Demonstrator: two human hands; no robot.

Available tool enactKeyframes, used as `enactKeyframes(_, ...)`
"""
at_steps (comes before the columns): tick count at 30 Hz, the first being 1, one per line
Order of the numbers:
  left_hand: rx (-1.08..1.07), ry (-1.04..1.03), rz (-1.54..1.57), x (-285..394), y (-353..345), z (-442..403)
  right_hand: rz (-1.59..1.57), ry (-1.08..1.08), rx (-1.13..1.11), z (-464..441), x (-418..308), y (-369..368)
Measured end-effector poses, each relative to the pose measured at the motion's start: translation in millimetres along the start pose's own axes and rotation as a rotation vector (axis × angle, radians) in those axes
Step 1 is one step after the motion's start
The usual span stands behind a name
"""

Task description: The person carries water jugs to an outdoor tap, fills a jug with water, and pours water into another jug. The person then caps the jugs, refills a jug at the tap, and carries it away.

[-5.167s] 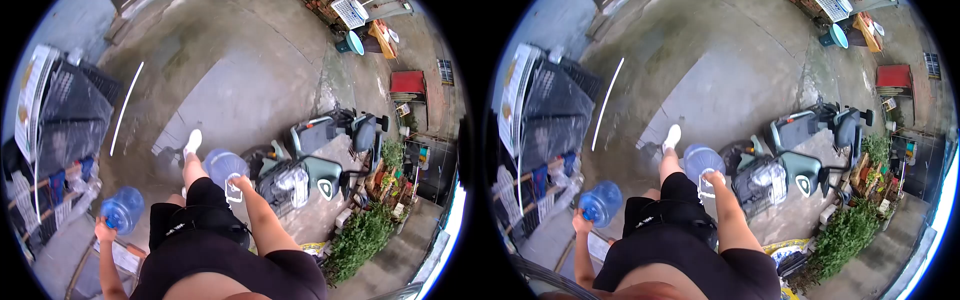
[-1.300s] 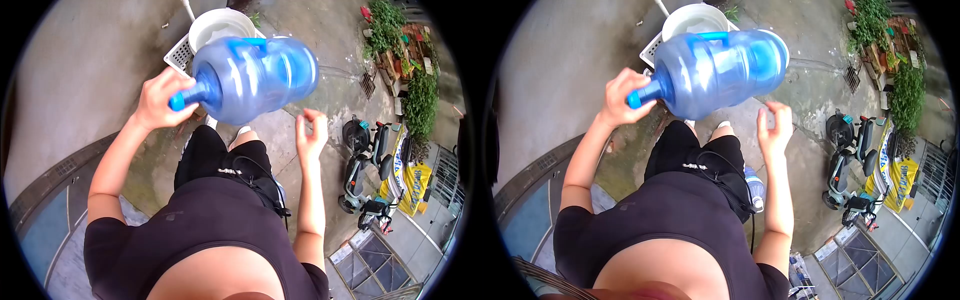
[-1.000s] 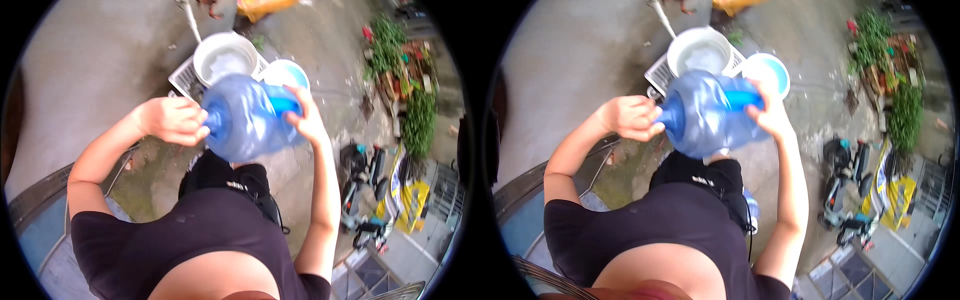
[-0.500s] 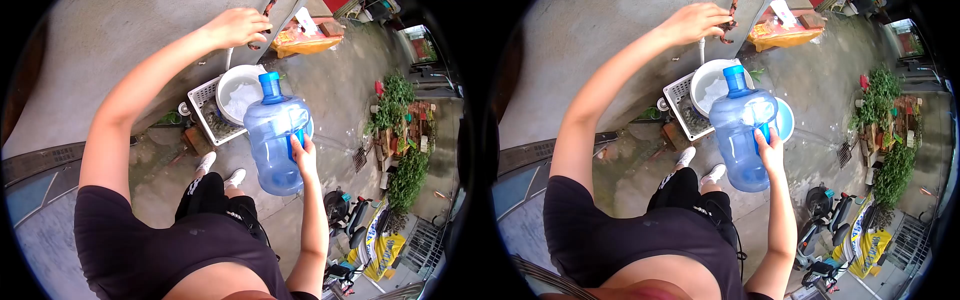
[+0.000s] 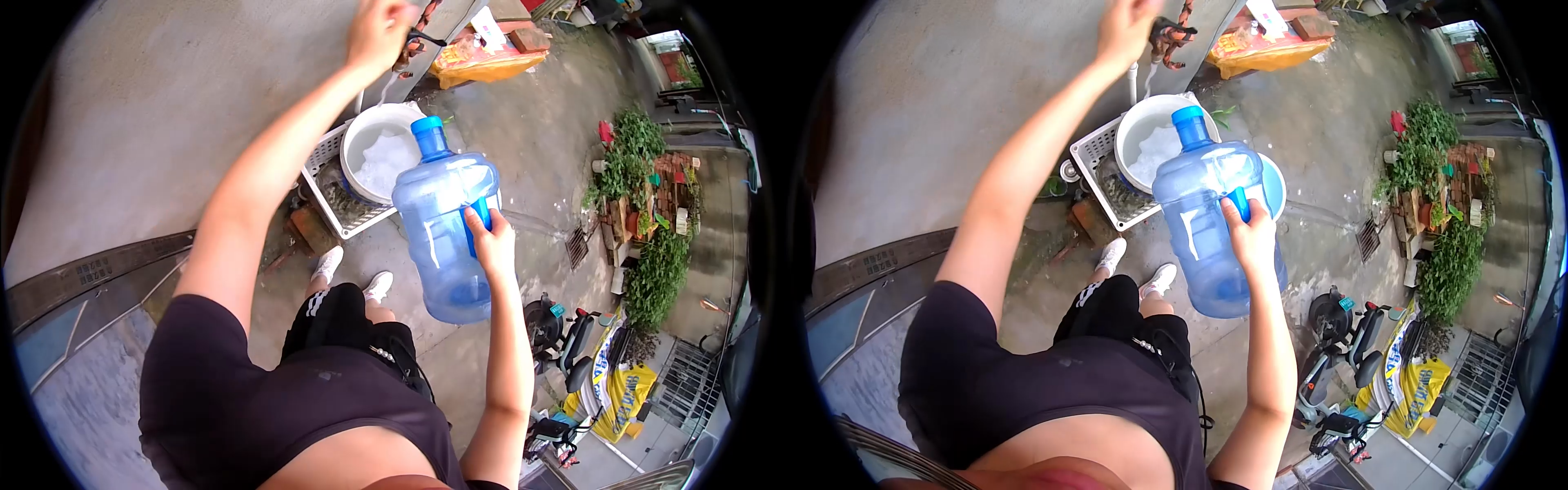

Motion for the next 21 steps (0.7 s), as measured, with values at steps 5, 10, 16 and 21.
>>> enactKeyframes(5, -0.034, 1.356, 0.603, -103, -41, 96, 0.048, -0.020, 0.029, -3, -8, 6)
enactKeyframes(10, -0.144, 1.416, 1.155, -115, -62, 107, 0.123, -0.010, 0.031, -11, -12, 7)
enactKeyframes(16, -0.551, 1.266, 0.295, -118, -20, 93, 0.225, -0.019, -0.016, -25, -32, 0)
enactKeyframes(21, -0.847, 0.798, -0.657, -121, 36, 79, 0.219, 0.066, -0.036, -51, -61, -17)
Point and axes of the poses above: each hand's wrist, its own z-axis away from the middle knuckle, its own y-axis out of the back of the hand, x = y × z, the point moved 3 cm from there along -z, towards the middle knuckle, and after that the axes turned 6 degrees about z, right-handed, at the moved point
